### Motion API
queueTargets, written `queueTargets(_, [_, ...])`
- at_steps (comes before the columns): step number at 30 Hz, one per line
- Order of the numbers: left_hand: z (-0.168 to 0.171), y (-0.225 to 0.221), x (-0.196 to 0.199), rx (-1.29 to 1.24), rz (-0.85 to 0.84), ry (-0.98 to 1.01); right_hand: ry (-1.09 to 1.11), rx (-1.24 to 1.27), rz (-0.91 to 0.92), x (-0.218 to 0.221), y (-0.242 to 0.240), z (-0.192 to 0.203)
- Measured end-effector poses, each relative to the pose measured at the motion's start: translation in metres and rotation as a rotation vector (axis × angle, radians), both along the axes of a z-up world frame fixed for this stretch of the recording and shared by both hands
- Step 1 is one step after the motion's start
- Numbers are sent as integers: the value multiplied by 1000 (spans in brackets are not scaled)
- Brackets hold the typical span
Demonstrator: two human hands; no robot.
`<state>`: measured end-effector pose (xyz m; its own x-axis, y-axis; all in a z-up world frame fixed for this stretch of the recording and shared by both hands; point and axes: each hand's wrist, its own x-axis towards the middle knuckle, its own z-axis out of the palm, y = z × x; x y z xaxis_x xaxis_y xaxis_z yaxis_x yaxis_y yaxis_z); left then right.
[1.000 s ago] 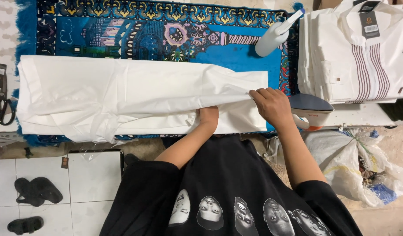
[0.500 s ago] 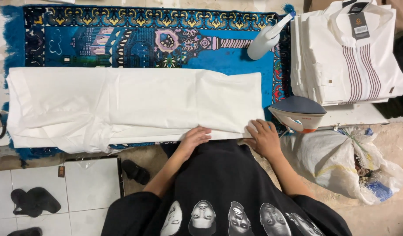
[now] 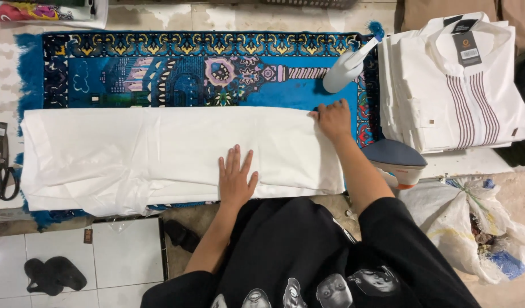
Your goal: Folding and ironing a white shirt on a padded workspace using a spray bottle and a steam iron.
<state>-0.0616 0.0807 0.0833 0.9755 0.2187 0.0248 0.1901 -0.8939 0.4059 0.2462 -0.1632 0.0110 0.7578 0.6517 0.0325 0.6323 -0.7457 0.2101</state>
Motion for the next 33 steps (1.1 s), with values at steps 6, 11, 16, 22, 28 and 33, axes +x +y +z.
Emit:
queueTargets(6, [7,4,-2,-53,-83,224,-379,83,7,29,-25,-10])
queueTargets(11, [-9,-1,3,-72,-217,232,-138,327,-22,-104,28,71])
queueTargets(16, [-24,0,-2,-112,-225,186,506,-22,-329,-168,-14,51])
queueTargets(22, [-20,10,-7,-79,-114,130,510,131,-357,-170,-23,38])
queueTargets(28, [-28,30,-22,12,63,-6,442,219,-195,-181,-15,34])
queueTargets(33, [-28,33,-14,49,73,-47,534,138,-300,-168,-2,56])
